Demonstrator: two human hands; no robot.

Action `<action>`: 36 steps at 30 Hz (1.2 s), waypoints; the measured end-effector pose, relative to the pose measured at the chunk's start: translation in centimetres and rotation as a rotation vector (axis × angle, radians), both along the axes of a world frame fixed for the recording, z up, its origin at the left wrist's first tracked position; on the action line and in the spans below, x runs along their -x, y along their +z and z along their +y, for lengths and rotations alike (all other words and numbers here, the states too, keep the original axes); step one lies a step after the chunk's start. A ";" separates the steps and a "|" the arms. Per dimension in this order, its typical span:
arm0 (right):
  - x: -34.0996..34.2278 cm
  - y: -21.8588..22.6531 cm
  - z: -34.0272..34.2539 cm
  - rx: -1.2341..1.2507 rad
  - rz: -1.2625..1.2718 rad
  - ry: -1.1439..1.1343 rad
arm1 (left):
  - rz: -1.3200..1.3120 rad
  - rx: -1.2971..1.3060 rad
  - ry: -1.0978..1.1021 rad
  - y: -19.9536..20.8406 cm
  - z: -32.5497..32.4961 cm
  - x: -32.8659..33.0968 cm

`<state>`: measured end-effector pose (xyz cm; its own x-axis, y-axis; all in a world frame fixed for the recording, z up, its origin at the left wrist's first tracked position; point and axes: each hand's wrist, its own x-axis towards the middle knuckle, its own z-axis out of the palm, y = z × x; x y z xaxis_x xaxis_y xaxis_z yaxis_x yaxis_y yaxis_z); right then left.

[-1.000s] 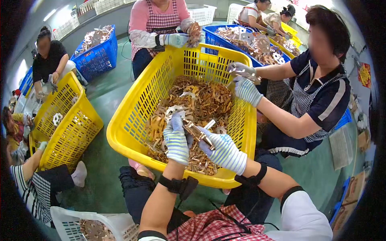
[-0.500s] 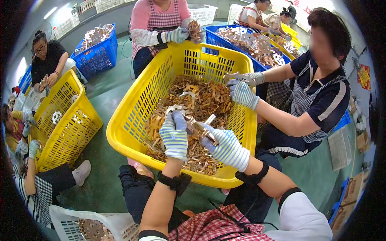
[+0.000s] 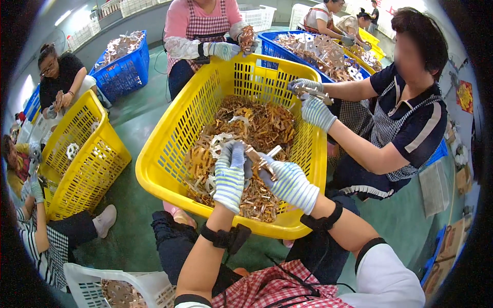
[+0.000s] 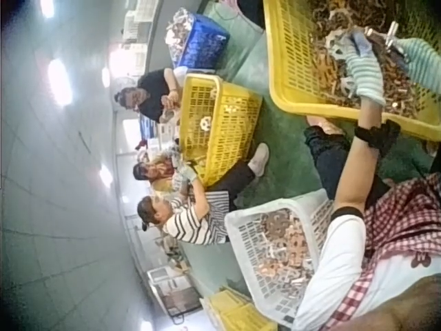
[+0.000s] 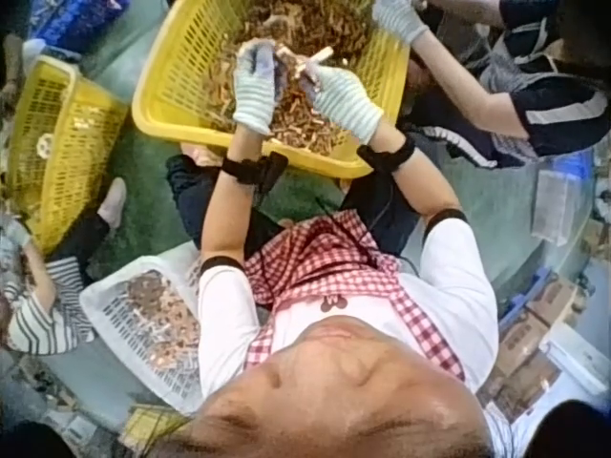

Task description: Sorting and removing waste material from small metal gears and components into crates.

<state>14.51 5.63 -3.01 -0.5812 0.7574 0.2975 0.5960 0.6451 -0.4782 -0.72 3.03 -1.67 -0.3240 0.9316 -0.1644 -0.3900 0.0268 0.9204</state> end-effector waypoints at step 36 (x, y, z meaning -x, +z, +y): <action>12.7 -9.9 12.9 0.971 -0.030 0.240 | 0.004 -0.090 0.558 -3.4 -3.4 17.1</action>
